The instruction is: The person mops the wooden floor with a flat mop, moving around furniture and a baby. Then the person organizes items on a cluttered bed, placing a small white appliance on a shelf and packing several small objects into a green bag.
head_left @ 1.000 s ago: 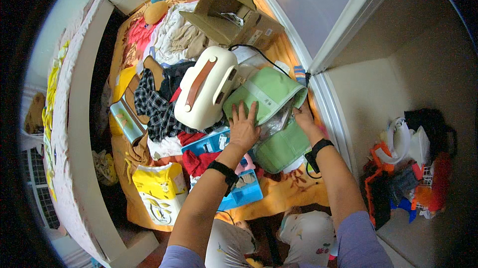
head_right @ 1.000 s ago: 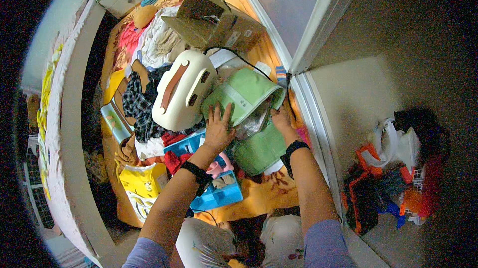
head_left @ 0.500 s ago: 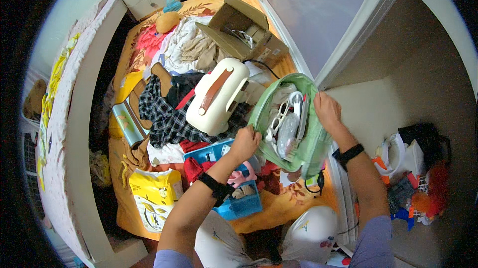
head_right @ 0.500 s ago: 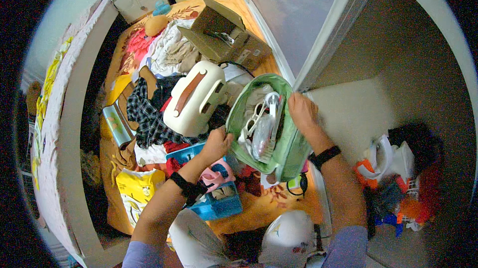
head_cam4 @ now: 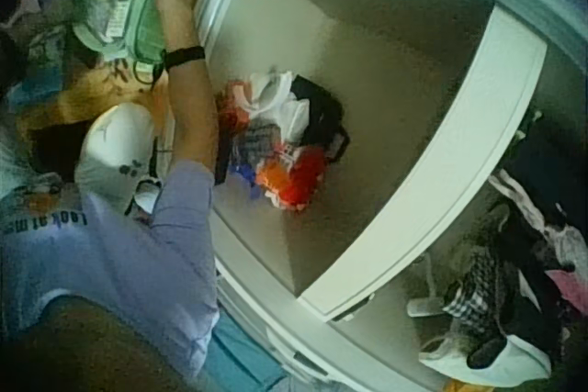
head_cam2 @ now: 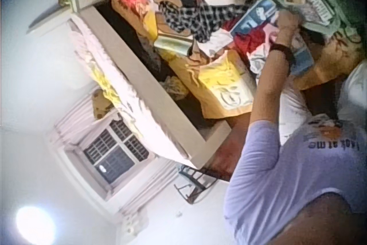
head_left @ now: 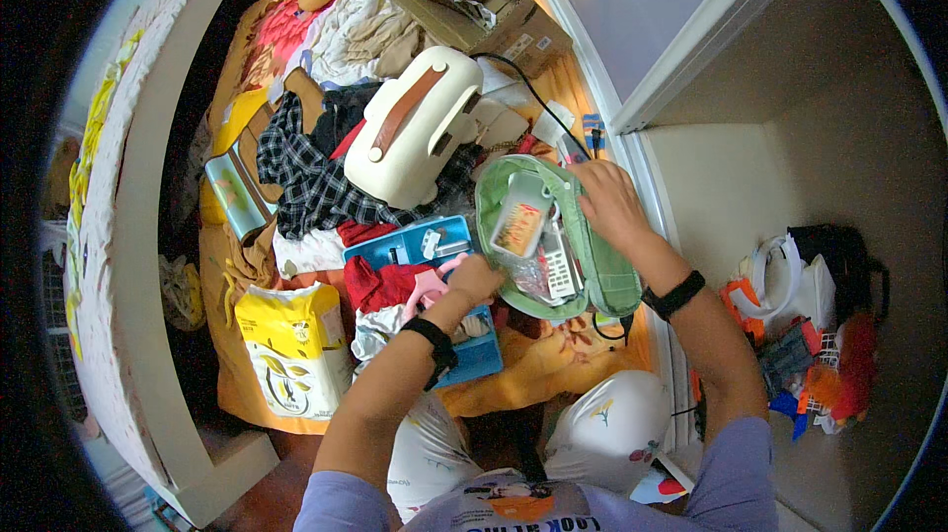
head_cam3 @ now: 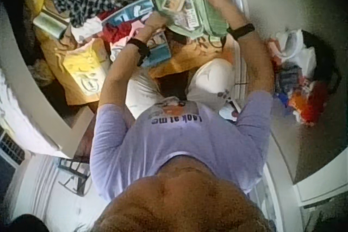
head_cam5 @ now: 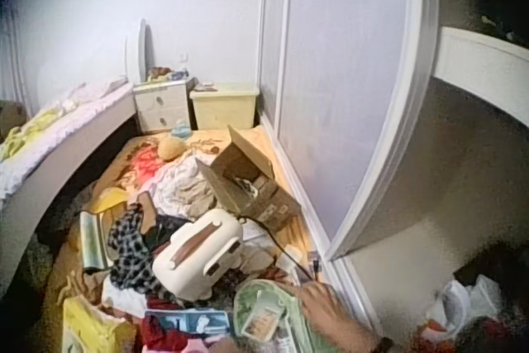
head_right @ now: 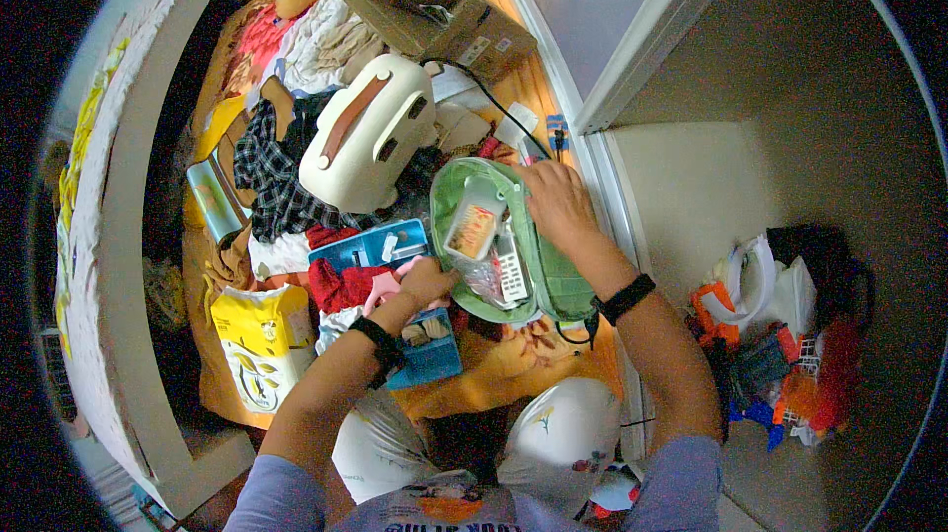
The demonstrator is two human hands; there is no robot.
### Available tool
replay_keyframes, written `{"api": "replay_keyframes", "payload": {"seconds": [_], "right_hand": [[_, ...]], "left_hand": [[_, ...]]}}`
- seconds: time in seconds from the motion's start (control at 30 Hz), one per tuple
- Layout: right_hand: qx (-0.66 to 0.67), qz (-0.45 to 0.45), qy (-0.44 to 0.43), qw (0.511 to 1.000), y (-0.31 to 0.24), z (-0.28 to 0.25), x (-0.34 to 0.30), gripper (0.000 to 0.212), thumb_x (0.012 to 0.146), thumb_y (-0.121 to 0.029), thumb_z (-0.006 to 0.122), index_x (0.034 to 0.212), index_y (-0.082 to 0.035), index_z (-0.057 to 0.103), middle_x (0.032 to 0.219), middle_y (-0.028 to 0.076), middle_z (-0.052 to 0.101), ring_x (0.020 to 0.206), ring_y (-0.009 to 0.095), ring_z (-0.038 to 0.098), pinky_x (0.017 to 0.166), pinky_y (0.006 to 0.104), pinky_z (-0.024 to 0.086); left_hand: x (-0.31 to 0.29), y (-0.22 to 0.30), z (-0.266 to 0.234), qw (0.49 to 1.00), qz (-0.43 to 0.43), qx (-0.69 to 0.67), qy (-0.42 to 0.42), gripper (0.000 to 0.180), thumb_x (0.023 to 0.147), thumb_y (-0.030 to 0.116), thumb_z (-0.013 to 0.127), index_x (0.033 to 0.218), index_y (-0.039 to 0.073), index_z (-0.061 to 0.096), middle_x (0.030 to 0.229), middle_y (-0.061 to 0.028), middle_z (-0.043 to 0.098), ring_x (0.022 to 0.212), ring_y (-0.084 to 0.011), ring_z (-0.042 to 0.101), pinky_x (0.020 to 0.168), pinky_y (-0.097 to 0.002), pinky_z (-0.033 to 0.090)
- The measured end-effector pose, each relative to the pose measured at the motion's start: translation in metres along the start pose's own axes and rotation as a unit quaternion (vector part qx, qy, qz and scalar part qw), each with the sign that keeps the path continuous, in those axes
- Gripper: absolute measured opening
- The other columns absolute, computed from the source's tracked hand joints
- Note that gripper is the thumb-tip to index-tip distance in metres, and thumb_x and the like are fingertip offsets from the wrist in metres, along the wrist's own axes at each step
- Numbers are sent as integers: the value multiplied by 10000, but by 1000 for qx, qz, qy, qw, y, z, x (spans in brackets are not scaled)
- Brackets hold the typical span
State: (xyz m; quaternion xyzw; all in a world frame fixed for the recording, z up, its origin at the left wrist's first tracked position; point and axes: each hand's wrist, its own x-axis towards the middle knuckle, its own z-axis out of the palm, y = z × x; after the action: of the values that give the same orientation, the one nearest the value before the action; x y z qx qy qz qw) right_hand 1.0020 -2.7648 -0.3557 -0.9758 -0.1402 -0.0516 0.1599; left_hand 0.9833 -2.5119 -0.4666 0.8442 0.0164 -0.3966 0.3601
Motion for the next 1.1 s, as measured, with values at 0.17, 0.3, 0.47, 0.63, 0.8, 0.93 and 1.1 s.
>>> {"api": "replay_keyframes", "payload": {"seconds": [0.17,0.3,0.47,0.63,0.8,0.93,1.1], "right_hand": [[101,127,7,987,-27,7,-30,708,739,-172,668,1351,-49,334,1306,229,387,1208,352,372,985,438,325],[115,268,-195,937,-28,-3,-36,684,750,-39,515,1381,-9,254,1087,332,524,976,427,557,823,438,451],[161,152,-194,956,-12,-27,-37,705,719,39,462,1388,-76,274,995,322,564,889,419,589,795,434,469],[193,67,-281,938,-30,-6,-53,731,732,6,485,1405,-152,245,967,282,591,877,418,592,808,458,470],[109,60,-361,924,-35,-3,-57,730,752,4,488,1414,-160,229,971,278,592,873,404,595,781,459,477],[61,-43,-347,935,-60,-10,-51,683,756,-46,524,1393,-165,306,907,248,612,820,388,605,720,452,486],[17,-107,-420,901,-88,-7,-45,699,736,-68,570,1385,-162,326,898,238,610,807,383,604,712,456,481]], "left_hand": [[-20,25,-11,989,50,-134,-29,272,754,174,609,781,-97,609,636,-152,635,500,-213,634,450,-314,516],[-34,36,-12,980,21,-170,-104,253,800,159,591,857,-87,612,645,-151,643,516,-205,638,439,-297,513],[-73,31,-20,976,23,-77,-202,267,834,184,551,830,-76,614,657,-144,655,532,-216,650,438,-294,526],[-113,31,-26,965,89,79,-233,367,843,324,565,698,-8,626,629,-133,648,517,-211,636,501,-319,522],[-131,43,-77,938,225,171,199,374,827,402,592,726,48,653,641,-133,624,544,-310,613,521,-405,487],[-126,64,-144,756,388,125,512,435,632,30,719,1032,55,550,1142,-141,509,1083,-346,472,914,-415,389],[-76,90,-181,767,353,143,517,611,629,165,753,1151,11,475,1179,-208,460,1120,-415,428,954,-473,339]]}}
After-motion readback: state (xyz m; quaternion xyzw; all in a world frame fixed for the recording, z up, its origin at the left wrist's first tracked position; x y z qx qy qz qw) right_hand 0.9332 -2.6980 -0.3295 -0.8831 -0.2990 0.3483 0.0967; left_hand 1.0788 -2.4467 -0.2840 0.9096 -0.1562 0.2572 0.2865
